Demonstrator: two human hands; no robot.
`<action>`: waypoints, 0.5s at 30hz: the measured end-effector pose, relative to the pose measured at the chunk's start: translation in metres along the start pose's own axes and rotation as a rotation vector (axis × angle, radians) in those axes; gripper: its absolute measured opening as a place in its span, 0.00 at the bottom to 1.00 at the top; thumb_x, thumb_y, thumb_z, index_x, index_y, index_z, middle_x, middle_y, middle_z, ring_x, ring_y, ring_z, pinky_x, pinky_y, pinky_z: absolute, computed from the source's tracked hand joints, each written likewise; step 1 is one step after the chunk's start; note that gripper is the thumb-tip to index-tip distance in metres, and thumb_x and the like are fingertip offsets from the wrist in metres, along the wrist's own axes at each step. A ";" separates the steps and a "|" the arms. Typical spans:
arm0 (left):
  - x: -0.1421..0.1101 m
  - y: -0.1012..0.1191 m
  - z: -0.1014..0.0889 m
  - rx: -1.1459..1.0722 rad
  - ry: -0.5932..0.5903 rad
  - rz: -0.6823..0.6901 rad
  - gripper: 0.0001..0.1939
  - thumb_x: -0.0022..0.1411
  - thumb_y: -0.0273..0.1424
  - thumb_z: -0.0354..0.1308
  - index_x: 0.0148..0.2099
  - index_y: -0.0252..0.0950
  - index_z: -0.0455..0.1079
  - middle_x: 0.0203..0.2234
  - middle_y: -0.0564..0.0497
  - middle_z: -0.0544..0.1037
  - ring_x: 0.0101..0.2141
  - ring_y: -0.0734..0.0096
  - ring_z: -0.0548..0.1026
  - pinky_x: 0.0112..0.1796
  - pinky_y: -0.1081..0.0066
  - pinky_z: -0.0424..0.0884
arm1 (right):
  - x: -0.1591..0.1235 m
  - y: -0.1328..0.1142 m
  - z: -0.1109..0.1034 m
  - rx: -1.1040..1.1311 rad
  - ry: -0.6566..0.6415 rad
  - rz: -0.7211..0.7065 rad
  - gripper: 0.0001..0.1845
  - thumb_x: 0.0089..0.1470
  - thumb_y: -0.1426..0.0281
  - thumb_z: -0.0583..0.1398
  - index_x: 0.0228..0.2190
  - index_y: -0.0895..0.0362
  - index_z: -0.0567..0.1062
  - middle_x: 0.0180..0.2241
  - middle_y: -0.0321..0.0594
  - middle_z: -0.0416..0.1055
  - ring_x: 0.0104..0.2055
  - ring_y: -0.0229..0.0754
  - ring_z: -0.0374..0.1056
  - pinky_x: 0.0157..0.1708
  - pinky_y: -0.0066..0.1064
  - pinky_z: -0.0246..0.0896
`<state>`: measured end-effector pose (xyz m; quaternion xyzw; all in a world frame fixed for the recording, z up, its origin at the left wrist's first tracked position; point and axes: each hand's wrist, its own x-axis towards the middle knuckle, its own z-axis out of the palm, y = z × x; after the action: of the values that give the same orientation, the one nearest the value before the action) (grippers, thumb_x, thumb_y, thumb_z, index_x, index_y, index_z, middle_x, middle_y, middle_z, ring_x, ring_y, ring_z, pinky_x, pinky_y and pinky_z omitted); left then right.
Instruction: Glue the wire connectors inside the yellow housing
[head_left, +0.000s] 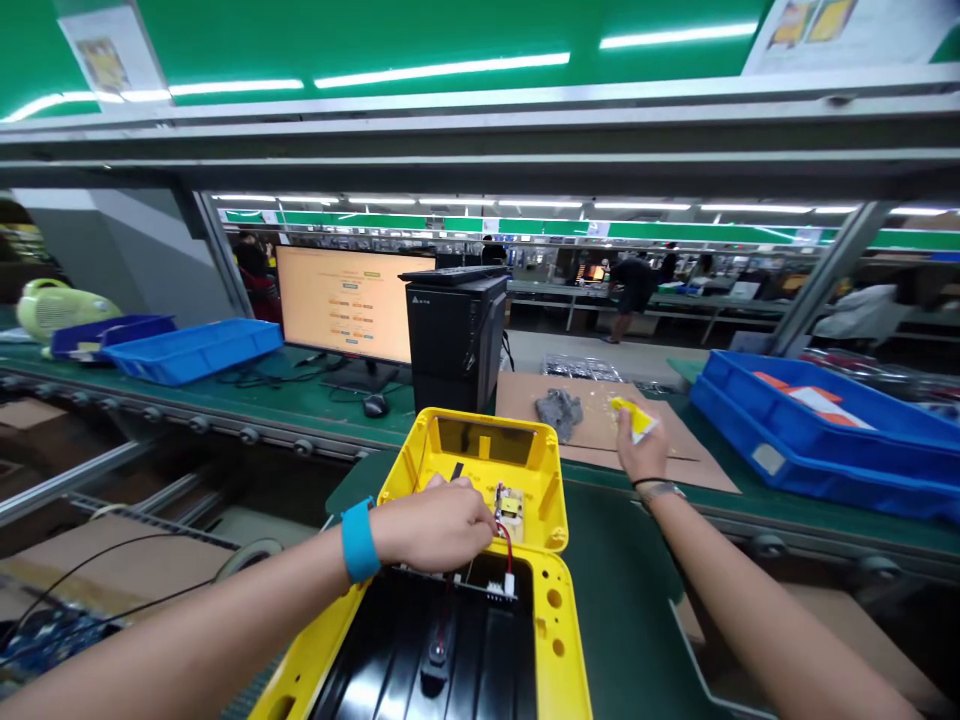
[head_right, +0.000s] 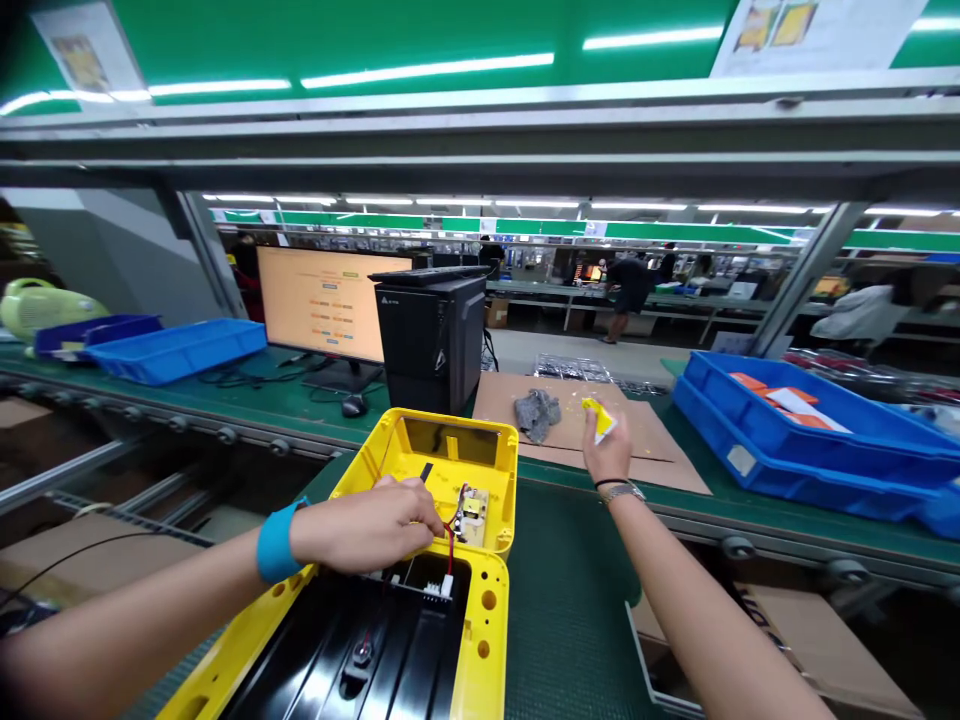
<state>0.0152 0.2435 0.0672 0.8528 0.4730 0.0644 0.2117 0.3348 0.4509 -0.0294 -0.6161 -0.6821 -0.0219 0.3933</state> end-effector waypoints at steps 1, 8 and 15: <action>0.002 0.000 0.002 -0.003 -0.006 -0.004 0.17 0.66 0.35 0.49 0.36 0.40 0.80 0.35 0.46 0.82 0.42 0.56 0.76 0.47 0.62 0.67 | -0.001 -0.011 -0.006 0.113 0.061 0.038 0.31 0.71 0.58 0.35 0.63 0.62 0.59 0.52 0.59 0.69 0.47 0.47 0.74 0.44 0.37 0.70; -0.020 -0.006 -0.012 -0.163 -0.006 -0.015 0.21 0.71 0.46 0.48 0.47 0.40 0.79 0.41 0.47 0.83 0.46 0.55 0.77 0.52 0.60 0.67 | -0.023 -0.110 -0.061 1.032 0.042 0.229 0.33 0.55 0.42 0.61 0.38 0.63 0.77 0.26 0.45 0.77 0.23 0.40 0.73 0.23 0.29 0.72; -0.059 -0.090 0.015 -0.605 0.825 -0.157 0.29 0.66 0.51 0.56 0.62 0.41 0.70 0.64 0.44 0.68 0.65 0.51 0.62 0.64 0.55 0.58 | -0.035 -0.180 -0.065 0.572 -0.293 -0.206 0.26 0.55 0.46 0.63 0.26 0.58 0.76 0.25 0.43 0.77 0.23 0.40 0.70 0.22 0.30 0.64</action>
<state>-0.0824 0.2314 0.0209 0.6191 0.5397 0.5134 0.2488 0.2109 0.3454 0.0780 -0.4052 -0.7685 0.2194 0.4439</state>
